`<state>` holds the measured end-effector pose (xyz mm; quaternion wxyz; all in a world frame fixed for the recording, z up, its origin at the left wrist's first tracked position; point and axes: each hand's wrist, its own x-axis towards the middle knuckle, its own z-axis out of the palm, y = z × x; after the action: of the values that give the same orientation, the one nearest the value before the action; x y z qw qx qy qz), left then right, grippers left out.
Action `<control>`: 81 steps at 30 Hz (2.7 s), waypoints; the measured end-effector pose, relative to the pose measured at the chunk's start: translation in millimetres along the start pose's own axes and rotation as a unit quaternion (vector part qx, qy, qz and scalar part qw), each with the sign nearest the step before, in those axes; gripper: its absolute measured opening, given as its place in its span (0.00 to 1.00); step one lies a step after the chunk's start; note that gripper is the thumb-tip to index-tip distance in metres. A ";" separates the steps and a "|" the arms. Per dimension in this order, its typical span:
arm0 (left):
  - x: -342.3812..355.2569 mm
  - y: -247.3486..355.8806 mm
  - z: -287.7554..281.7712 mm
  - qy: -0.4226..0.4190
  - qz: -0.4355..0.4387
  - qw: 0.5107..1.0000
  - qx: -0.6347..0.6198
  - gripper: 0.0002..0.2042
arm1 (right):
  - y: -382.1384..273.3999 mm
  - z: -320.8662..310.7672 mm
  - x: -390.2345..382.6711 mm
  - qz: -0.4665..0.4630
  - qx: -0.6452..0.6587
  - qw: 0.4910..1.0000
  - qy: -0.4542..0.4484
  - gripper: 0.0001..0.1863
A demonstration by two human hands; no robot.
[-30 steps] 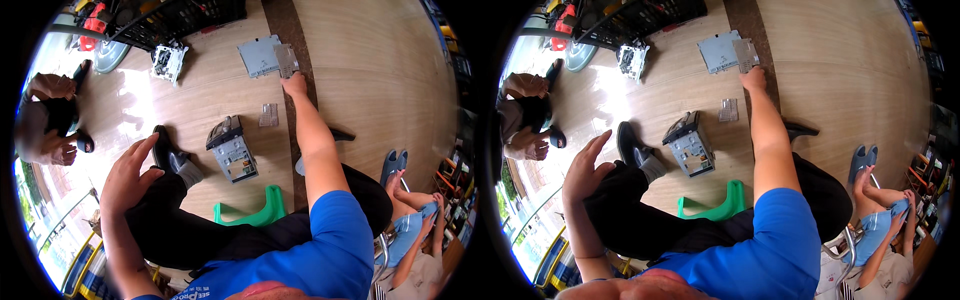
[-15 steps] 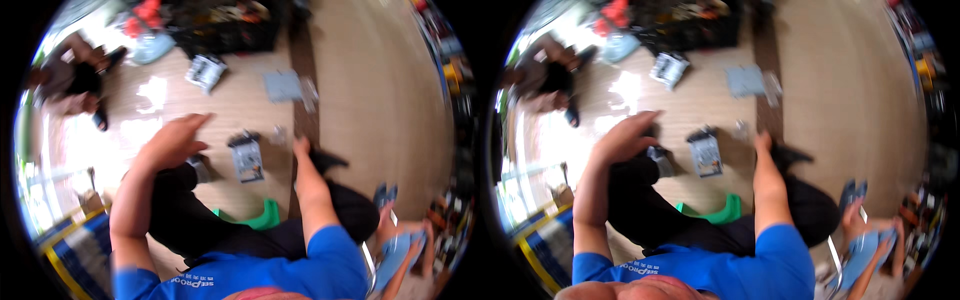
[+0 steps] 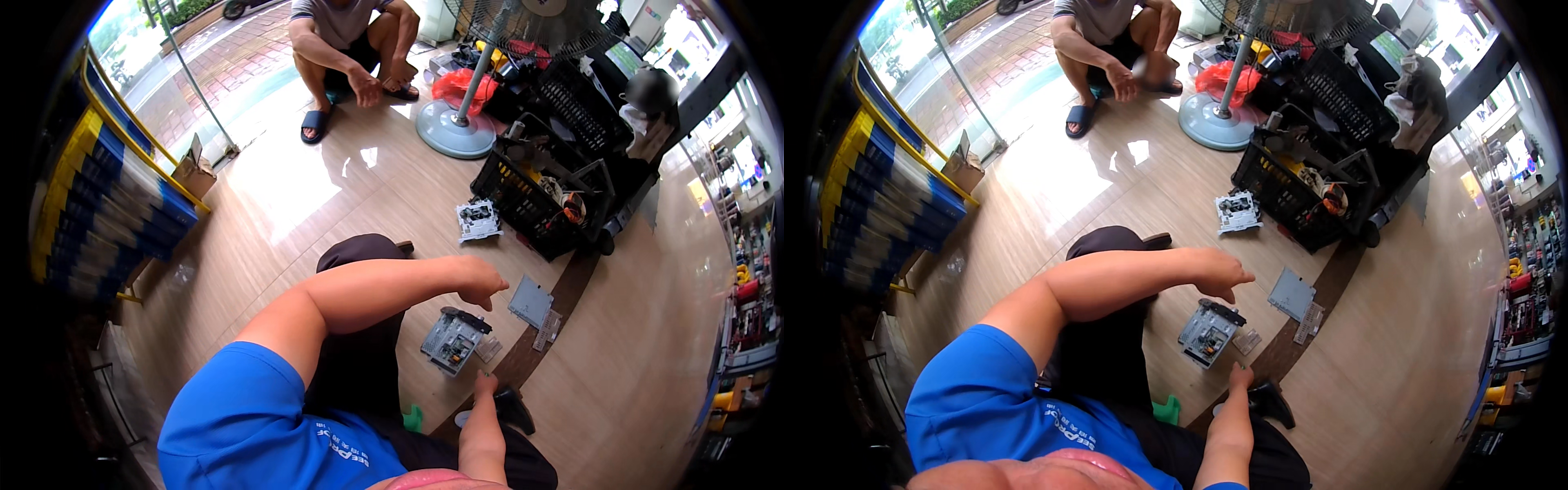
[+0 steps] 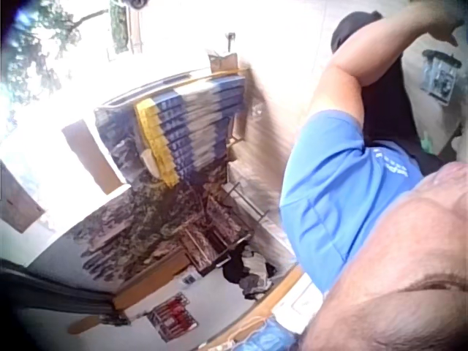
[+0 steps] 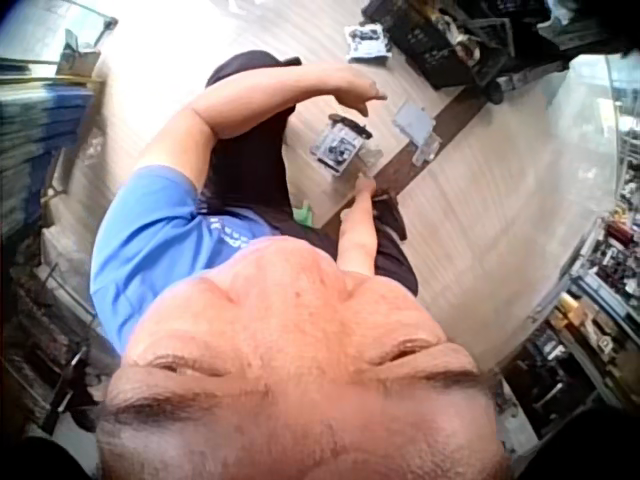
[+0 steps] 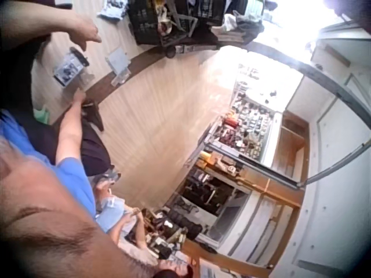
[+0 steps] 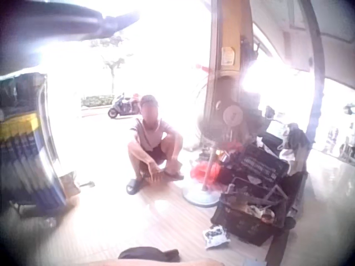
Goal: The person disassembles a silver electronic housing using a screwdriver, removing small screws and placing them on the floor before detaching internal components.
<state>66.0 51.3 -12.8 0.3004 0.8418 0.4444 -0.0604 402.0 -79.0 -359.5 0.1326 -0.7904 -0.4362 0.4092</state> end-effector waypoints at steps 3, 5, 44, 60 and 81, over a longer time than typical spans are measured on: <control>6.0 0.9 -2.7 0.019 0.009 1.000 -0.001 0.29 | 9.3 -9.9 10.3 -0.070 0.042 0.996 0.031 0.17; 7.2 5.5 -8.4 0.018 0.002 1.000 0.013 0.29 | 20.9 -12.7 14.3 -0.049 0.012 0.998 0.042 0.17; 8.8 12.3 -4.9 0.001 0.035 0.999 -0.021 0.32 | -56.8 -15.9 -58.5 0.003 -0.065 0.998 0.012 0.17; 33.1 61.0 12.2 -0.007 0.116 0.993 0.027 0.32 | -192.7 -172.3 -118.0 -0.220 -0.121 0.960 0.126 0.19; 56.3 31.5 -3.4 -0.092 -0.070 0.993 0.013 0.30 | 35.2 -21.7 116.1 0.031 0.006 0.992 0.124 0.12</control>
<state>123.7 79.9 -16.6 0.3241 0.8035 0.4716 -0.1645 472.1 -3.8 -427.5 0.1777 -0.8476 -0.3888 0.3145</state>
